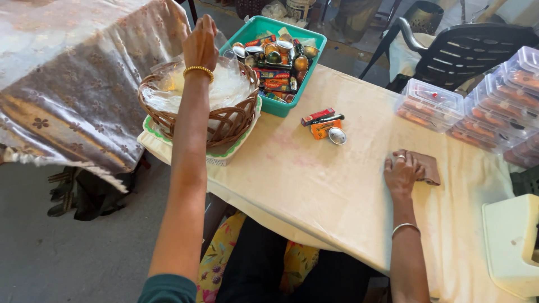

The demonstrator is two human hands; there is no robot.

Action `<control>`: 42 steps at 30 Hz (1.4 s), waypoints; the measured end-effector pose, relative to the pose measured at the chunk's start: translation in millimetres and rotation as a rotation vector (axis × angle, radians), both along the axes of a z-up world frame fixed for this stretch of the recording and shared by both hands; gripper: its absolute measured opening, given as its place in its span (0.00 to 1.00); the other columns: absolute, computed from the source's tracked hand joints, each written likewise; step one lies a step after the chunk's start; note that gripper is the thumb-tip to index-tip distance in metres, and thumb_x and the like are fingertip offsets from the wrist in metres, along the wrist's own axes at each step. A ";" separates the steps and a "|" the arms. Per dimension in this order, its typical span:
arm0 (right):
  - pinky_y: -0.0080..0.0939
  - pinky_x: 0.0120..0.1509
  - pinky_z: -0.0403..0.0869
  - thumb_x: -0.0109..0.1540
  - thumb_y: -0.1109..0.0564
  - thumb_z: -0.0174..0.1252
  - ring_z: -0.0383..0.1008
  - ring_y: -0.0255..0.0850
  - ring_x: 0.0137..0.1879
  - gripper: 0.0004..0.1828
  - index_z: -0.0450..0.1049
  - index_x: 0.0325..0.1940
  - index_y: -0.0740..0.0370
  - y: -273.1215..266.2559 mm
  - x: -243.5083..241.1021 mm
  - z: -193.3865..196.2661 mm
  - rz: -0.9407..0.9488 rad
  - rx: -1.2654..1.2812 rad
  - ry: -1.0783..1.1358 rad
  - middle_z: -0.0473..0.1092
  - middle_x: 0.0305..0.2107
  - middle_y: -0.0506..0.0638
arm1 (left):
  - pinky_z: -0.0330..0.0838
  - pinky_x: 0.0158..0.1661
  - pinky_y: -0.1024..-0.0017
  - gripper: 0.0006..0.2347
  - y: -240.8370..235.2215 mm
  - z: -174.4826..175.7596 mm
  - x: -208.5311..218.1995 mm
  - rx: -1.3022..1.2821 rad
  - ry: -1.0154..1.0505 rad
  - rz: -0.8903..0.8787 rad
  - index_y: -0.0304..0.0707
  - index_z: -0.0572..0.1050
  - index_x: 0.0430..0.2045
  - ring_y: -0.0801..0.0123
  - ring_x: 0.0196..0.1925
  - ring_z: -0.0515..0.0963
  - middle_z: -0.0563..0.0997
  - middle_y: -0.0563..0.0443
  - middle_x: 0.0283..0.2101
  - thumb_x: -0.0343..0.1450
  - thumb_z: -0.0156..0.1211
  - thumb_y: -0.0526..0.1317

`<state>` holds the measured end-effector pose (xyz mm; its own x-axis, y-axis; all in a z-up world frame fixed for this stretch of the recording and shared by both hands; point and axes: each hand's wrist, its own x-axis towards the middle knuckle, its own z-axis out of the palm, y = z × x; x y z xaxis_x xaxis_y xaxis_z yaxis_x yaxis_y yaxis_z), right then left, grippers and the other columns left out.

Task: The person arranges several small boxes and a round tin on a table, then places them into a clear plastic bag. They fold the bag and put it into a clear plastic container, which is then closed and stacked with other containers.

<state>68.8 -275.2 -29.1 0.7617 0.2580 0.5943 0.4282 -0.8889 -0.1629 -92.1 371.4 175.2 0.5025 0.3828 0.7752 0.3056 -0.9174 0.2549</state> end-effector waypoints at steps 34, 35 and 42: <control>0.42 0.54 0.74 0.64 0.19 0.37 0.80 0.43 0.51 0.47 0.58 0.72 0.56 43.9 -11.7 16.7 0.778 1.177 0.775 0.75 0.54 0.55 | 0.73 0.26 0.80 0.10 -362.5 -94.3 85.2 -1.072 -0.243 -1.155 0.34 0.76 0.42 0.80 0.27 0.78 0.83 0.54 0.29 0.75 0.62 0.42; 0.43 0.55 0.74 0.63 0.18 0.34 0.80 0.44 0.52 0.49 0.59 0.72 0.56 42.1 -11.4 19.2 0.786 1.173 0.813 0.75 0.54 0.56 | 0.73 0.27 0.80 0.09 -362.6 -125.7 106.5 -1.234 -0.330 -1.096 0.33 0.77 0.42 0.80 0.28 0.78 0.82 0.55 0.30 0.75 0.63 0.41; 0.39 0.60 0.73 0.68 0.44 0.64 0.74 0.43 0.54 0.32 0.59 0.67 0.63 51.5 -5.0 -1.0 0.995 0.960 0.575 0.73 0.53 0.60 | 0.61 0.21 0.82 0.06 -349.3 -210.3 117.2 -1.487 -0.560 -0.984 0.36 0.76 0.38 0.81 0.21 0.69 0.77 0.56 0.26 0.76 0.61 0.39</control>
